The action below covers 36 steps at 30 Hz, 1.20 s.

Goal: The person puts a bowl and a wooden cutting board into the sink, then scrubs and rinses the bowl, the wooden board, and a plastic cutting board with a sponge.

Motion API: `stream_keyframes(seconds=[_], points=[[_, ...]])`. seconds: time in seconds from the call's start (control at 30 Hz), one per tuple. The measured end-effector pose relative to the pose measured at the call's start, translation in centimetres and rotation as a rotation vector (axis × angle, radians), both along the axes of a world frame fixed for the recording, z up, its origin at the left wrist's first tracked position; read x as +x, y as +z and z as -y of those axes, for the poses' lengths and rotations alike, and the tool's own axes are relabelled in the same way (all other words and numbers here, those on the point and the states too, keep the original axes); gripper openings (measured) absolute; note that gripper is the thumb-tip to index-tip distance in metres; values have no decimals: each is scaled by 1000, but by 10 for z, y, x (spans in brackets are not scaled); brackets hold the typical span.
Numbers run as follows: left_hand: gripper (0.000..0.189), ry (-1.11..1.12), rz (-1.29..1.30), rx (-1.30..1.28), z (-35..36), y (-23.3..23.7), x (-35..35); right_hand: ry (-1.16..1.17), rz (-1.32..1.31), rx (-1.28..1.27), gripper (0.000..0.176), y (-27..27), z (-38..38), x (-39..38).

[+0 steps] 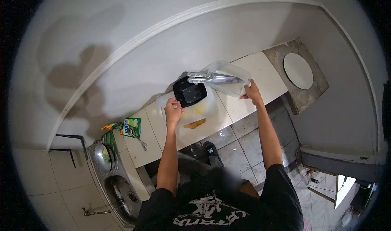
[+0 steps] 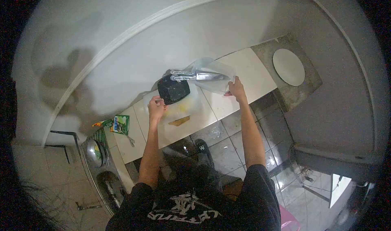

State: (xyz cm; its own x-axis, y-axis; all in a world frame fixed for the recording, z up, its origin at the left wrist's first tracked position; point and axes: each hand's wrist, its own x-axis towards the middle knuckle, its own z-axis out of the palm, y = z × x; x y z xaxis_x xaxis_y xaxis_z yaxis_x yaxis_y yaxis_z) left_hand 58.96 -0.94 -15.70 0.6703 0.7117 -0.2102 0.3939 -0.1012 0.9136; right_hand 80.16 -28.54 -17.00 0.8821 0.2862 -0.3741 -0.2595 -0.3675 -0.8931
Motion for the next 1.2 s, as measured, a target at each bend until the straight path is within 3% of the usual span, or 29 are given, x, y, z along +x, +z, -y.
stream_keyframes(seconds=[0.17, 0.2, 0.23, 0.3, 0.37, 0.47, 0.57, 0.67, 0.77, 0.83, 0.97, 1.03, 1.07, 1.13, 1.2], points=[[26, -14, -28, 129, -6, 2, -12, -23, -22, 109, 52, -6, 2, 0], [28, -43, -107, 282, -9, -1, -16, -22, -25, 105, 52, -1, 2, -6], [32, -73, -183, 436, -11, 1, -18, -95, 109, -16, 46, 12, 0, -17], [35, -53, -203, 422, -9, 8, -25, -164, 245, -135, 42, 14, 2, -32], [39, -26, -223, 405, -9, 12, -29, -347, 554, -277, 31, -2, 11, -47], [41, -35, -218, 401, -11, 10, -32, -176, 634, -328, 15, -20, -3, -96], [41, -55, -168, 402, -14, -1, -25, 63, 436, -115, 17, -30, -29, -119], [36, -138, -214, 384, -25, -21, -21, 138, 664, -262, 22, -49, -56, -115], [32, -161, -185, 357, -20, -22, -31, 198, 519, -188, 26, -60, -73, -104], [28, -4, -53, -59, -14, -13, -43, 219, 522, -209, 26, -59, -82, -103], [31, -152, 78, 107, -23, -10, -84, 206, 460, -266, 30, -71, -92, -100], [28, 66, 95, -95, -15, 10, -100, 215, 425, -243, 31, -62, -93, -98], [28, 71, 94, -97, -13, 18, -109, 212, 384, -223, 32, -57, -92, -99], [30, 233, 285, -350, -13, 29, -129, 222, 379, -227, 32, -53, -94, -100], [29, 187, 312, -365, -24, 22, -147, 222, 380, -310, 31, -53, -95, -103]])
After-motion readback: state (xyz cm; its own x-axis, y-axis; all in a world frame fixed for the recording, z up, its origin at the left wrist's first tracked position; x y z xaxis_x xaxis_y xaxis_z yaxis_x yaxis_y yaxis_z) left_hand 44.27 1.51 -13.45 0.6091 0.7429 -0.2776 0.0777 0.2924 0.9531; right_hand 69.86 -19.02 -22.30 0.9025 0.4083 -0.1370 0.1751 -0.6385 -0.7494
